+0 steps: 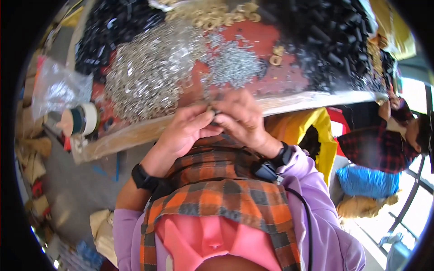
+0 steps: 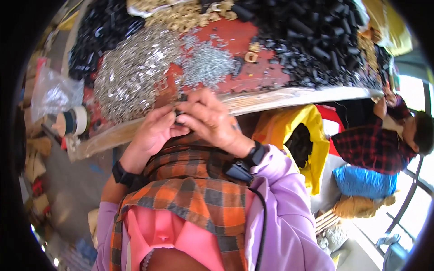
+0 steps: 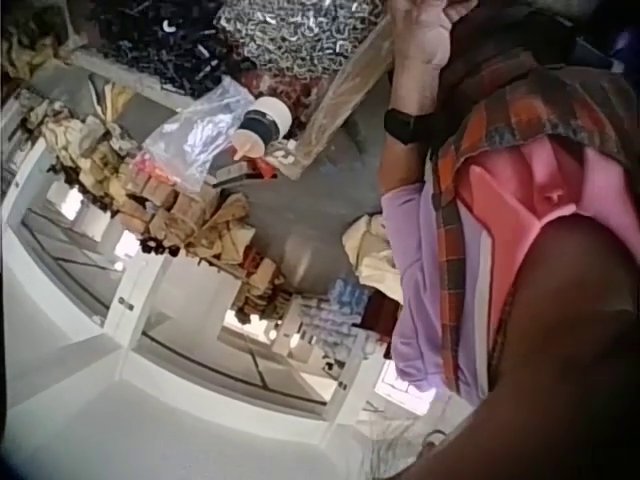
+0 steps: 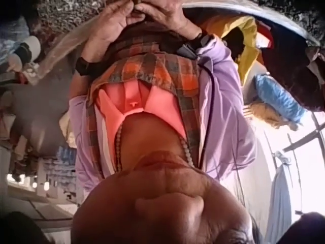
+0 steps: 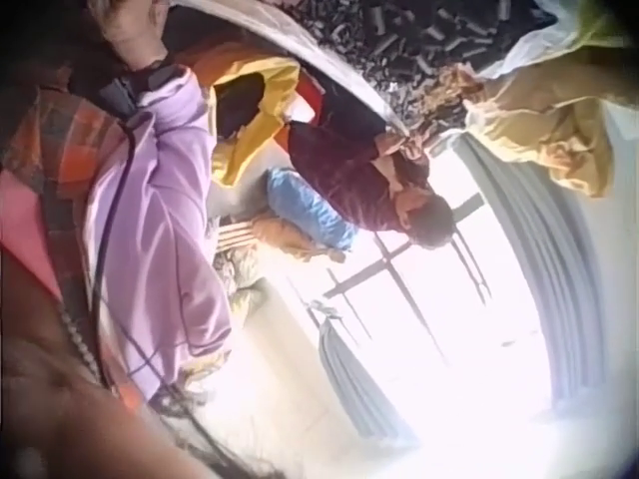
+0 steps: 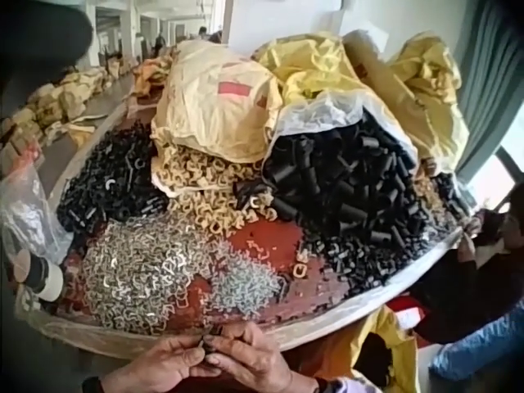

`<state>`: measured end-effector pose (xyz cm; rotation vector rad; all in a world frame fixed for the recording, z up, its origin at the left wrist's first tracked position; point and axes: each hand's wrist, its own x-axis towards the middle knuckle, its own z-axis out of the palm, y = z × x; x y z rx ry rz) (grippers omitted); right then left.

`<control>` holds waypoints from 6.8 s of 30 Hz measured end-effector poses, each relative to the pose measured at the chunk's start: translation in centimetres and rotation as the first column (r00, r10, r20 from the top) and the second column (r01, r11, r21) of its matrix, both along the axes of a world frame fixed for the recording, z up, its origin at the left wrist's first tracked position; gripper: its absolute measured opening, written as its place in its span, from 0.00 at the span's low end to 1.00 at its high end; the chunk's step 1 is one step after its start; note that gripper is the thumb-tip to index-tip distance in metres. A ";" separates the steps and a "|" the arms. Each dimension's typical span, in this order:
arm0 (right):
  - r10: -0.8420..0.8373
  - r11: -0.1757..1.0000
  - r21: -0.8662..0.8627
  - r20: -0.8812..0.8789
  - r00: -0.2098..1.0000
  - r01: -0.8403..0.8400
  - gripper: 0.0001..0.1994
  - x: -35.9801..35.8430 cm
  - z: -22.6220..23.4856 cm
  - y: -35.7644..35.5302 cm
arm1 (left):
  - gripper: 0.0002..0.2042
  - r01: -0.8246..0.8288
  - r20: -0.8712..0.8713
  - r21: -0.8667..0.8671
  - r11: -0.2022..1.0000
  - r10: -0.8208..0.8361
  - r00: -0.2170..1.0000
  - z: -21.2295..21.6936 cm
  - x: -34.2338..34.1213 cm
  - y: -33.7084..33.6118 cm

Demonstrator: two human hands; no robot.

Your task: The person assembles components by hand, picking up a black plastic housing and inserting a metal clip and a small spring into it. They then press a black cap onto the housing and place the completed assembly onto the work table before reaching for more parts.

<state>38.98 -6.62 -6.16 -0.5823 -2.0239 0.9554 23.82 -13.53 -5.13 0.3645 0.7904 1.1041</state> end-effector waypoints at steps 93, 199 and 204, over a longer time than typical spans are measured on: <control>0.126 0.716 -0.694 0.022 0.992 -0.075 0.23 -1.6 1.4 1.4 | 0.25 -0.058 -0.394 0.185 0.981 0.128 0.910 0.7 -0.9 1.2; 0.254 0.850 -0.457 -0.080 0.964 -0.262 0.31 -0.4 0.7 2.9 | 0.24 0.130 -0.744 0.330 0.935 0.173 0.645 0.9 -2.3 1.0; 0.373 0.845 -0.344 -0.171 0.912 -0.410 0.29 -0.4 2.0 3.3 | 0.24 0.154 -0.689 0.307 0.939 0.108 0.716 1.0 -2.2 1.1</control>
